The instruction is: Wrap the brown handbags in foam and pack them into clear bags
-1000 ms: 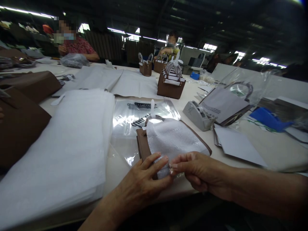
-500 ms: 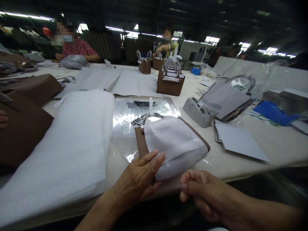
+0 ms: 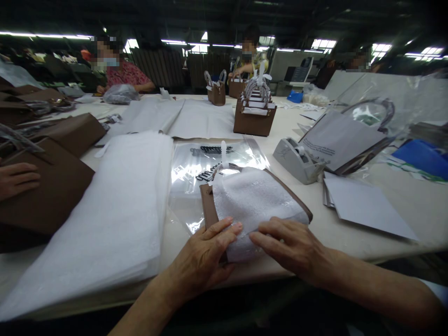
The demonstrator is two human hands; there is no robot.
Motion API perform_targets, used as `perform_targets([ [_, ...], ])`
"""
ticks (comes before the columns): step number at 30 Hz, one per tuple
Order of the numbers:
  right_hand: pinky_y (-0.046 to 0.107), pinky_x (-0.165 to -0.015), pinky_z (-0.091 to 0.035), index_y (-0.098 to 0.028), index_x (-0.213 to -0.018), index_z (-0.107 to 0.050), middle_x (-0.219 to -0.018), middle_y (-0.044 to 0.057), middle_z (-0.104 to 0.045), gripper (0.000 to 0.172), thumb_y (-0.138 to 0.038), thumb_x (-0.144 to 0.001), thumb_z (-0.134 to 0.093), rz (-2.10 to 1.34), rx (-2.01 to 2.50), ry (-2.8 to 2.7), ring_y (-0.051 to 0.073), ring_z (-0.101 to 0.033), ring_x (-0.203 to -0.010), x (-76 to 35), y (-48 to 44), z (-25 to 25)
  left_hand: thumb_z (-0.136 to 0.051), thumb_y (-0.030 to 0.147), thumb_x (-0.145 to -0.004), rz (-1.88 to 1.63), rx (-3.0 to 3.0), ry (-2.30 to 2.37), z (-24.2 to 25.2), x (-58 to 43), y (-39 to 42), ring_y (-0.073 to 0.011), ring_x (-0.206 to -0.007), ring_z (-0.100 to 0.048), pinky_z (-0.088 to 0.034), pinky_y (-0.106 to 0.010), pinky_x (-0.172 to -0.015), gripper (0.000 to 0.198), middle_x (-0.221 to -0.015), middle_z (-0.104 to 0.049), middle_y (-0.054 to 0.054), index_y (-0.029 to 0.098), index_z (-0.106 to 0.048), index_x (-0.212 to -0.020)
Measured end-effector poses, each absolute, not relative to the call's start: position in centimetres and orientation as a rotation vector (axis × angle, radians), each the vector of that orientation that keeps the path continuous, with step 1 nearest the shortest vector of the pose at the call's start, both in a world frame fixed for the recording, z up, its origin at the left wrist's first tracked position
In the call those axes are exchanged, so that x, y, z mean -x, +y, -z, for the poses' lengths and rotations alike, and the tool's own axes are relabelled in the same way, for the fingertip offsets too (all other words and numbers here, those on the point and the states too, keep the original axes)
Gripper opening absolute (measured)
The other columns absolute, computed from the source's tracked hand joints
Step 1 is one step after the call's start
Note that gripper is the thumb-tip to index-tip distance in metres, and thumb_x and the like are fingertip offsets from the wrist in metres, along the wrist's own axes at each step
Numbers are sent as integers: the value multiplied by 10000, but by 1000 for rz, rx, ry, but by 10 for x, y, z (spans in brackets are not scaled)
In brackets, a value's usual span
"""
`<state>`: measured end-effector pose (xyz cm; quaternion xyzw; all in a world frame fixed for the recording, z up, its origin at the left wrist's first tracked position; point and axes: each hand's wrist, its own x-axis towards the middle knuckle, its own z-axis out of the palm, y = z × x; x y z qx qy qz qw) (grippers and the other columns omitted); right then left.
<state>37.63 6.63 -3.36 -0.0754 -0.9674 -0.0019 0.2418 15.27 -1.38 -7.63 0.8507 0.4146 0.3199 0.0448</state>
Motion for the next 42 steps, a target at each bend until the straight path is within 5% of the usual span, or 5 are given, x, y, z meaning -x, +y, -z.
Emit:
perform_targets([
  [6, 272, -592, -392, -123, -1027, -543, -846, 60, -584, 195, -124, -857, -448, 73, -78, -2711, 130, -495, -689, -379, 66, 31, -591, 170, -719, -964, -2582, 1302, 76, -153, -15, -206, -1241, -374, -440, -382, -949, 601, -1256, -509, -94, 151, -315, -1252],
  [14, 364, -771, -381, -135, -1023, -585, -925, 73, -595, 241, -76, -854, -425, 68, 69, -2525, 168, -527, -848, -376, 54, 70, -580, 226, -750, -912, -2543, 1285, 76, -151, -16, -211, -1256, -350, -425, -378, -954, 619, -1285, -482, -84, 180, -265, -1281],
  [23, 347, -721, -429, -95, -955, -555, -978, 116, -546, 212, 2, -784, -476, -180, 107, -2432, 176, -508, -859, -381, 61, 65, -577, 248, -753, -871, -2511, 1295, 74, -151, -19, -214, -1257, -346, -416, -367, -954, 635, -1294, -472, -73, 196, -241, -1289],
  [33, 317, -628, -418, -117, -1020, -572, -996, 97, -571, 223, -86, -806, -515, 271, -277, -2649, 155, -520, -755, -360, 89, 32, -562, 233, -750, -913, -2513, 1309, 75, -152, -17, -204, -1249, -357, -407, -355, -963, 623, -1291, -473, -76, 187, -246, -1285],
  [42, 280, -657, -424, -154, -949, -558, -944, 63, -537, 173, -62, -810, -511, -249, -30, -2575, 123, -490, -781, -356, 94, 44, -575, 250, -762, -882, -2524, 1300, 77, -151, -19, -193, -1274, -316, -387, -351, -981, 630, -1315, -451, -79, 179, -236, -1289],
])
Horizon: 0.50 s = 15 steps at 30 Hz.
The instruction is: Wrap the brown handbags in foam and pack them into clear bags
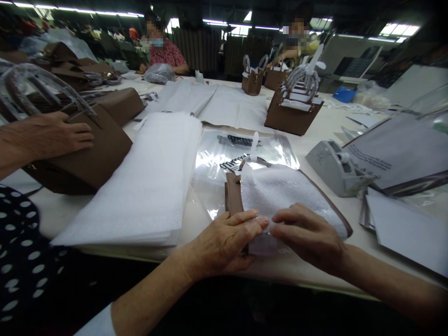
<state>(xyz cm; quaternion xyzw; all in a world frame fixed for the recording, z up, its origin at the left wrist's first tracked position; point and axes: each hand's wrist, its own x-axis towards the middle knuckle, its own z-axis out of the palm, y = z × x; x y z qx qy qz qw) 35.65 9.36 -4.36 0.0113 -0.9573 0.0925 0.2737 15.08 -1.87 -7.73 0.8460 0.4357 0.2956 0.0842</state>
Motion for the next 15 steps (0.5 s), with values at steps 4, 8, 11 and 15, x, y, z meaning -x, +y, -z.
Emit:
perform_targets([
  [4, 248, -719, -442, -166, -931, -553, -929, 58, -520, 135, -92, -827, -510, -556, 210, -2543, 115, -504, -845, -355, 88, 45, -587, 250, -750, -889, -2501, 1296, 79, -150, -18, -197, -1271, -322, -391, -358, -976, 650, -1313, -453, -78, 173, -238, -1293],
  [8, 275, -723, -435, -165, -938, -550, -922, 66, -552, 127, -110, -835, -502, -506, 180, -2578, 127, -512, -829, -356, 87, 44, -567, 234, -757, -850, -2561, 1275, 78, -151, -18, -199, -1284, -296, -365, -354, -1001, 452, -1332, -434, -68, 166, -384, -1165],
  [11, 297, -717, -433, -158, -983, -547, -937, 81, -574, 178, -90, -826, -498, -322, 41, -2562, 140, -523, -820, -360, 89, 45, -545, 249, -773, -819, -2608, 1288, 76, -151, -18, -199, -1286, -290, -362, -347, -1006, 380, -1325, -443, -73, 152, -432, -1122],
  [15, 339, -768, -434, -137, -1024, -544, -965, 96, -585, 259, -33, -793, -492, -163, -91, -2560, 163, -535, -868, -367, 89, 49, -501, 278, -813, -754, -2693, 1286, 74, -151, -18, -214, -1292, -277, -348, -366, -1020, 358, -1335, -433, -61, 150, -457, -1145],
])
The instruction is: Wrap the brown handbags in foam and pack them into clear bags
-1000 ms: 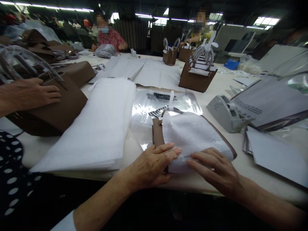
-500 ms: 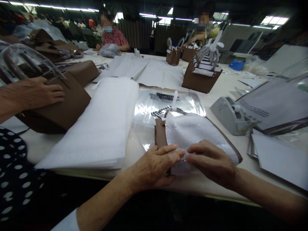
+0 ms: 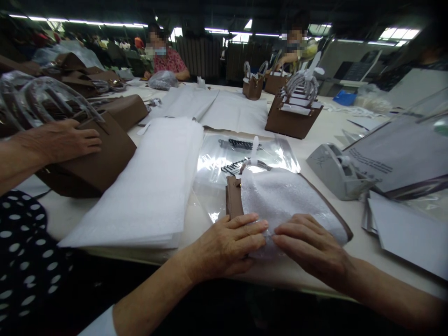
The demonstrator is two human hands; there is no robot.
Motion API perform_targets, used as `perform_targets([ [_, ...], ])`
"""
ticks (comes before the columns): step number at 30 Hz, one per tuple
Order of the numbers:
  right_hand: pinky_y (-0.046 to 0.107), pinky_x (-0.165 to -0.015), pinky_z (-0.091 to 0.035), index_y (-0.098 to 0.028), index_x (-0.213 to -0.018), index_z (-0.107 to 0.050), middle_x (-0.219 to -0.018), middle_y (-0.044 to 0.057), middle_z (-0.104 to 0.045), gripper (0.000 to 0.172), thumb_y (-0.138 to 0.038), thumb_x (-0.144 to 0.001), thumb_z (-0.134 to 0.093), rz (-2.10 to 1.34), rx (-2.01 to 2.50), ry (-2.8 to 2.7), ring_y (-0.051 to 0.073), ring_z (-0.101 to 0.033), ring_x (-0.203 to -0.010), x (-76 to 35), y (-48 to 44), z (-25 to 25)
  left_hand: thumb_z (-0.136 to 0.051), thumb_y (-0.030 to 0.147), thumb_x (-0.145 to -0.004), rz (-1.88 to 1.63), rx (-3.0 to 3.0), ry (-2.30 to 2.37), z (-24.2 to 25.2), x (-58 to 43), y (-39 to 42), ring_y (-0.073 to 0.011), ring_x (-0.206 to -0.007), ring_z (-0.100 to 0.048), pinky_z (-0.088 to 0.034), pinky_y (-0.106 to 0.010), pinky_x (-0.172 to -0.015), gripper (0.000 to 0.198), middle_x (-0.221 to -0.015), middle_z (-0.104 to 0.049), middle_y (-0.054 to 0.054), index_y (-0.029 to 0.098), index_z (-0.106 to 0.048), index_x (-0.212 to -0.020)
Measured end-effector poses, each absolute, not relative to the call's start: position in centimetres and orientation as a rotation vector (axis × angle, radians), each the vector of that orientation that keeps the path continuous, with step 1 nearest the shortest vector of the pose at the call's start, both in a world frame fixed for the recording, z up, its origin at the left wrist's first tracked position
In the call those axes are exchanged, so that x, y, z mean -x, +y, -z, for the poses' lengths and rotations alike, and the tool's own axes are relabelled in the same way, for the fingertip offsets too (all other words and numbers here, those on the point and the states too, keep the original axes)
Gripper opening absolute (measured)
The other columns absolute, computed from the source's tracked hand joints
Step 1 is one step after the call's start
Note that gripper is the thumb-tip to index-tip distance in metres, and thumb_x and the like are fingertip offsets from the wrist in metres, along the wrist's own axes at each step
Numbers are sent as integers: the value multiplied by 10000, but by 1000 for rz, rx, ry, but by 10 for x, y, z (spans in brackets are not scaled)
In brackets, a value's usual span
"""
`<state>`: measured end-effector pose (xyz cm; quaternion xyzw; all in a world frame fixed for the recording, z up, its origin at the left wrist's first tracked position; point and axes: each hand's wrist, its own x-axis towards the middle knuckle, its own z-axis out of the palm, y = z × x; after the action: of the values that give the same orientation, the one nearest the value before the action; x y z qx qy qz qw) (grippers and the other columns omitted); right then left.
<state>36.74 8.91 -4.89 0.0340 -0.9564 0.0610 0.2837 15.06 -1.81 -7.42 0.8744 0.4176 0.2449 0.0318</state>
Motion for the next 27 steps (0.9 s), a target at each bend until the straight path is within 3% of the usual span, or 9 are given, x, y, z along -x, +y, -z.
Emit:
perform_targets([
  [12, 328, -745, -441, -163, -945, -600, -904, 72, -577, 148, -129, -815, -539, -396, 207, -2469, 156, -529, -845, -364, 74, 51, -463, 260, -848, -714, -2765, 1297, 74, -151, -18, -242, -1272, -314, -355, -390, -1013, 257, -1328, -433, -62, 236, -524, -1097],
  [19, 445, -914, -399, -175, -1000, -597, -992, 71, -587, 239, -73, -814, -487, -236, 42, -2459, 173, -538, -957, -375, 73, 60, -493, 255, -834, -760, -2765, 1320, 74, -153, -18, -240, -1255, -345, -380, -392, -992, 261, -1322, -439, -45, 255, -533, -1093],
  [27, 423, -903, -417, -161, -856, -601, -889, 54, -595, 167, -48, -769, -515, -391, 200, -2366, 147, -559, -857, -368, 61, 52, -497, 272, -835, -748, -2755, 1293, 74, -152, -19, -240, -1279, -304, -362, -396, -1013, 225, -1327, -439, -47, 204, -519, -1048],
])
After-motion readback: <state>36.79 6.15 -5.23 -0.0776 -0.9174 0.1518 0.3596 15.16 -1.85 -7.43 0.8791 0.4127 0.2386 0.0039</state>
